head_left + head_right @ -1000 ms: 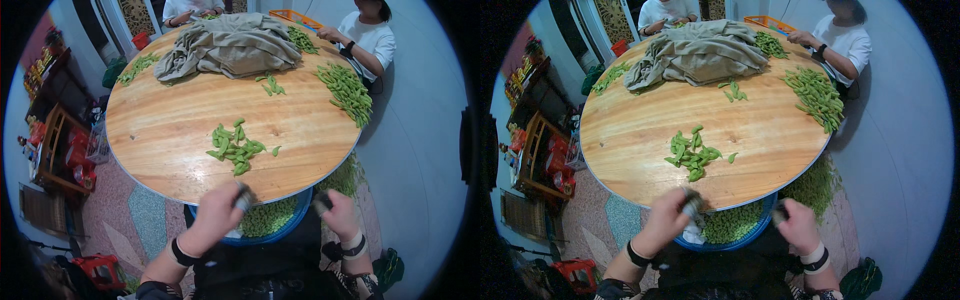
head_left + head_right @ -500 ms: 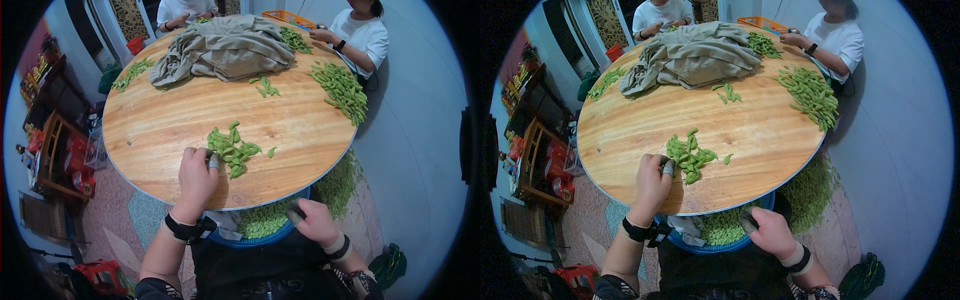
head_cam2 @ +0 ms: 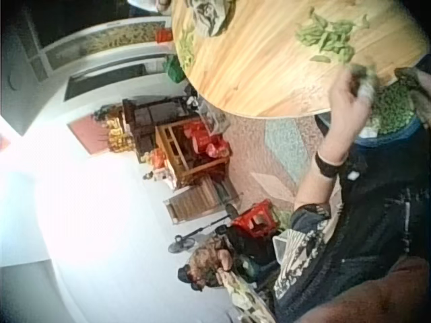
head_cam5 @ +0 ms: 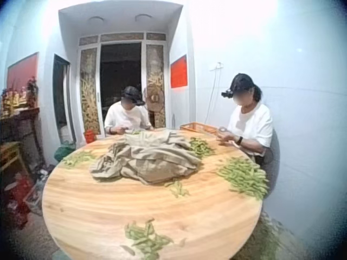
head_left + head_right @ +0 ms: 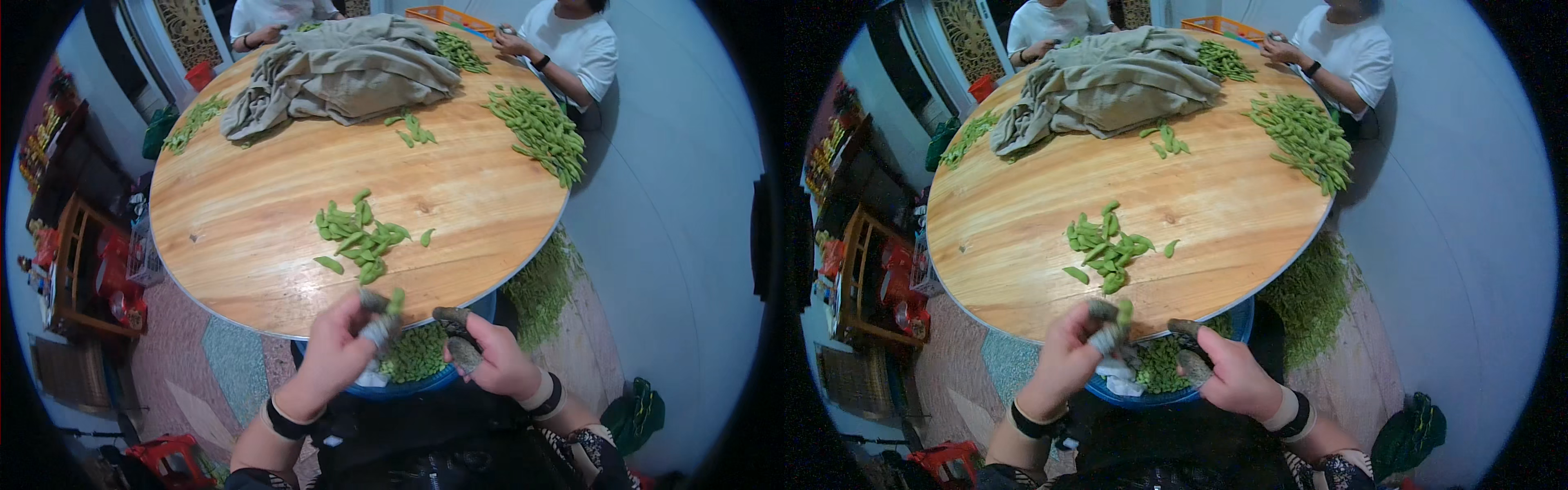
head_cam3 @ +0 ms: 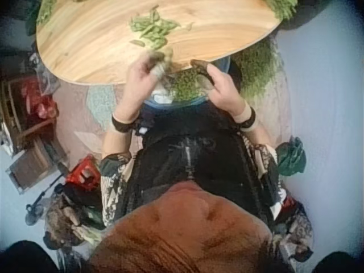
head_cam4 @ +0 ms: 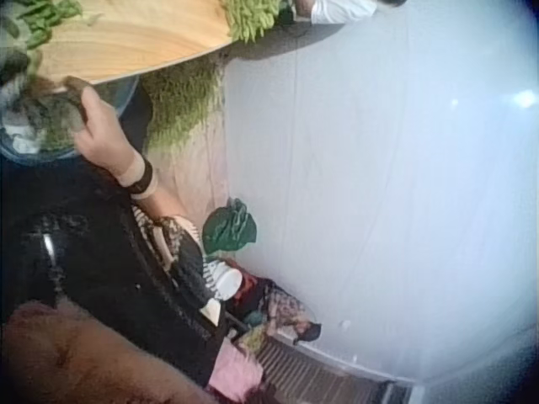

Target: The person shells edamame by hand, picking up pods from a wooden table, squeezing the beans into a blue basket, and dropping the empty husks onto the floor.

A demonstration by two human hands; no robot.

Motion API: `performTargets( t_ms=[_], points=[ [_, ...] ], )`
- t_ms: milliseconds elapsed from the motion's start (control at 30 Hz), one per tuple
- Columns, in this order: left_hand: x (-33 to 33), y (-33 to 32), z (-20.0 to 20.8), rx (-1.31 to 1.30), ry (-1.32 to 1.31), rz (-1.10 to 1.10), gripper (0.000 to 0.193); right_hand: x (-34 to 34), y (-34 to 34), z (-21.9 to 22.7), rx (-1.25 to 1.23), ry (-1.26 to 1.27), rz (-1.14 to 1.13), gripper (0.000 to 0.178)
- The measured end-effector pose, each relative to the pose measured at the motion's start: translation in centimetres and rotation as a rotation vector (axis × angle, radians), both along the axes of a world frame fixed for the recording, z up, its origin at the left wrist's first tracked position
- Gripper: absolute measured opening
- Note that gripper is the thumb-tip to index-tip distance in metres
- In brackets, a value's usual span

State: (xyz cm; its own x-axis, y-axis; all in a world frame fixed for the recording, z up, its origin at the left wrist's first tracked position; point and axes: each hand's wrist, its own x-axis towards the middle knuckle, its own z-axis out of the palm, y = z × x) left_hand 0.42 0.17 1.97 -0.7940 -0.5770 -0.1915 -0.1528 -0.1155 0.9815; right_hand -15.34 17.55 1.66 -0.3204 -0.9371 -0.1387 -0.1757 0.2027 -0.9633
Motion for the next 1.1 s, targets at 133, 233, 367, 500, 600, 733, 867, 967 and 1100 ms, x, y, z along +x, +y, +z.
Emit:
performTargets(
  t_ms=[133, 233, 367, 500, 600, 733, 867, 967, 1100],
  points=[
    [1.2, 2.5, -1.7, 0.166, 0.061, -0.130, 0.030, 0.5, -0.9, 1.1, 0.024, -0.159, 0.077, 0.056],
    [1.1, 3.0, -2.1, 0.181, 0.034, -0.134, 0.035, 0.5, -0.9, 1.0, 0.005, -0.140, 0.109, 0.056],
    [0.9, 3.4, -2.2, 0.123, 0.017, -0.147, 0.032, 0.2, -0.5, 0.1, -0.016, -0.138, 0.141, 0.054],
    [0.9, 3.8, -1.7, -0.585, -0.083, -0.150, 0.026, 0.3, -0.6, 0.0, 0.004, -0.299, 0.113, 0.050],
    [0.5, 4.3, -1.4, -0.999, 0.019, -0.190, 0.026, -0.1, -0.3, -1.7, 0.142, -0.578, 0.159, 0.047],
    [0.9, 4.2, -1.3, -0.809, -0.007, -0.165, 0.027, 0.4, 0.0, -1.5, 0.041, -0.699, 0.015, 0.045],
    [1.2, 3.8, -2.8, -0.182, -0.004, -0.026, 0.025, 0.1, 0.6, -0.4, 0.024, -0.503, 0.041, 0.045],
    [1.1, 3.8, -3.8, -0.102, 0.005, -0.038, 0.024, 0.4, 0.3, -0.5, -0.006, -0.407, 0.095, 0.047],
    [0.9, 4.2, -3.7, -0.218, -0.020, -0.077, 0.026, 0.4, 0.3, -1.3, -0.040, -0.368, 0.128, 0.048]
  ],
)
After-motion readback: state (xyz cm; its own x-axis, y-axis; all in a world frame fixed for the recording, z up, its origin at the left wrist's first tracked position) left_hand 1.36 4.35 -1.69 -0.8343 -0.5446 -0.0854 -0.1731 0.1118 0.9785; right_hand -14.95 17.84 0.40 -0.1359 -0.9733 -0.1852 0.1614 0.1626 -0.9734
